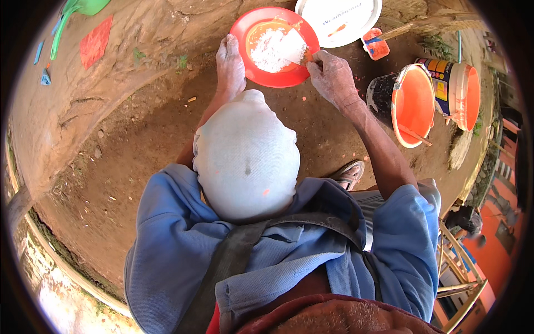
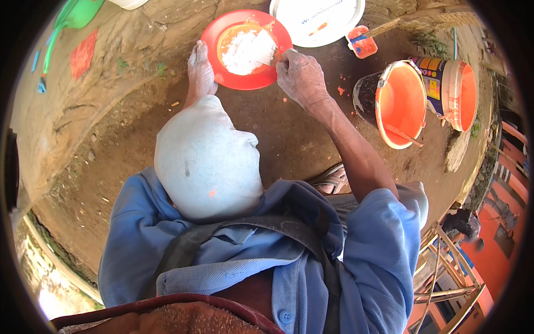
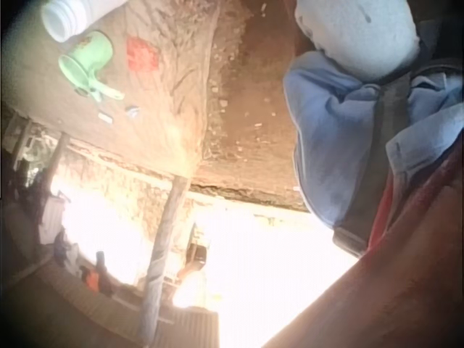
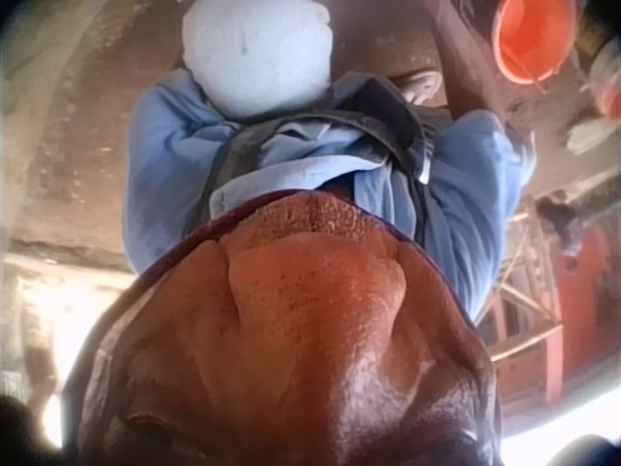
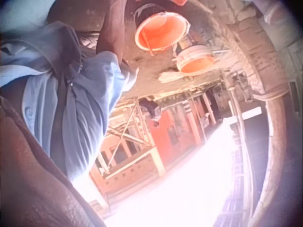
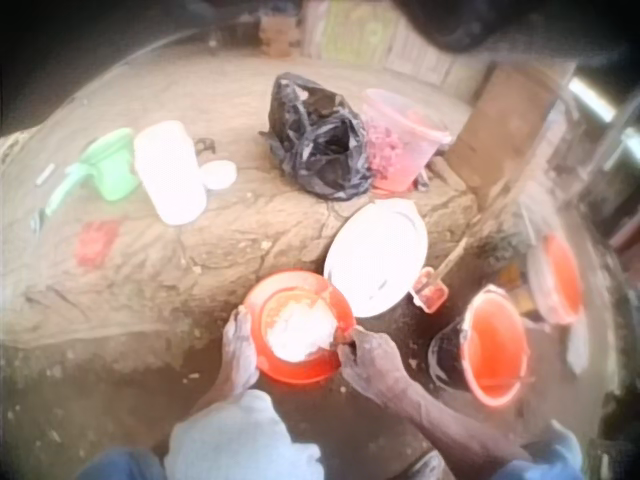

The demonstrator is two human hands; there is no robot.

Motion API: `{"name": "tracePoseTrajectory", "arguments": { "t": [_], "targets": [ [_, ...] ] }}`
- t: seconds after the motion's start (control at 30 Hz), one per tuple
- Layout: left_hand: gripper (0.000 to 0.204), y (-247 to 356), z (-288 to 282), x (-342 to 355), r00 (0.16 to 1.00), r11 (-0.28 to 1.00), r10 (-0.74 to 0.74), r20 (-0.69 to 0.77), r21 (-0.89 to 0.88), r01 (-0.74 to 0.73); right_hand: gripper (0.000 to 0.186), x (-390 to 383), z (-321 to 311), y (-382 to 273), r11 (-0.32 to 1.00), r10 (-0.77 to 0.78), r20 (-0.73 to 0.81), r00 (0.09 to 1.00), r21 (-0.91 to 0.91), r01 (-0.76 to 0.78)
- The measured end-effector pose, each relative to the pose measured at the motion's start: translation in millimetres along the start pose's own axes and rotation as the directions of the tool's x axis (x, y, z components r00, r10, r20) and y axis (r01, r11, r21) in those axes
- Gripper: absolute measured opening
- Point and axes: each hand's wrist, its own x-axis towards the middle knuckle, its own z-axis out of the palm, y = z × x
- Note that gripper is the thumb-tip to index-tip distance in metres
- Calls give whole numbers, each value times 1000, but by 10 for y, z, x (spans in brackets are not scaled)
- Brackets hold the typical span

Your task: The person scoops red paint from a bucket into a red bowl using a trowel. They then add a white powder from a bag into the bowl and mix the contents with the trowel. Finally, they add a small amount of liquid from a yellow container and continue mixing.

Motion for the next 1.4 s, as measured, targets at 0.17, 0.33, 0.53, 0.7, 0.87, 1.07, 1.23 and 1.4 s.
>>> {"name": "tracePoseTrajectory", "arguments": {
  "t": [0.17, 0.33, 0.53, 0.7, 0.87, 1.07, 1.23, 1.4],
  "targets": [
    [35, 34, 71, -82, 999, 999, -42, 30, -9, 43, 18, 177, 82, 109, 998, -53, -116, 992, -40, 49],
    [34, -57, -117, 4, 1000, 997, 20, 20, 75, -21, 19, 42, -112, -1, 984, -170, 1, 985, -48, 170],
    [37, -67, -67, -35, 1000, 999, 12, -25, 36, -11, 18, -186, -49, 26, 996, -15, 178, 984, -80, 30],
    [37, -91, -77, -41, 998, 999, 29, -48, 27, -27, 18, -130, -6, -168, 999, -24, -56, 998, -24, 22],
    [34, 18, -58, -71, 999, 998, -35, -17, -55, 34, 18, -163, 96, -111, 997, -76, 38, 996, -13, 77],
    [35, 71, -32, -92, 999, 999, -32, 26, -12, 33, 20, 77, 177, -121, 988, -110, -87, 990, -120, 99],
    [39, 93, -52, -58, 998, 998, -5, 57, 59, 2, 17, 114, -60, -101, 986, -94, -81, 992, -148, 81],
    [36, 46, -45, -10, 996, 1000, -28, 87, 0, 28, 19, 97, 10, -125, 934, -306, -80, 949, -218, 283]
  ]
}}
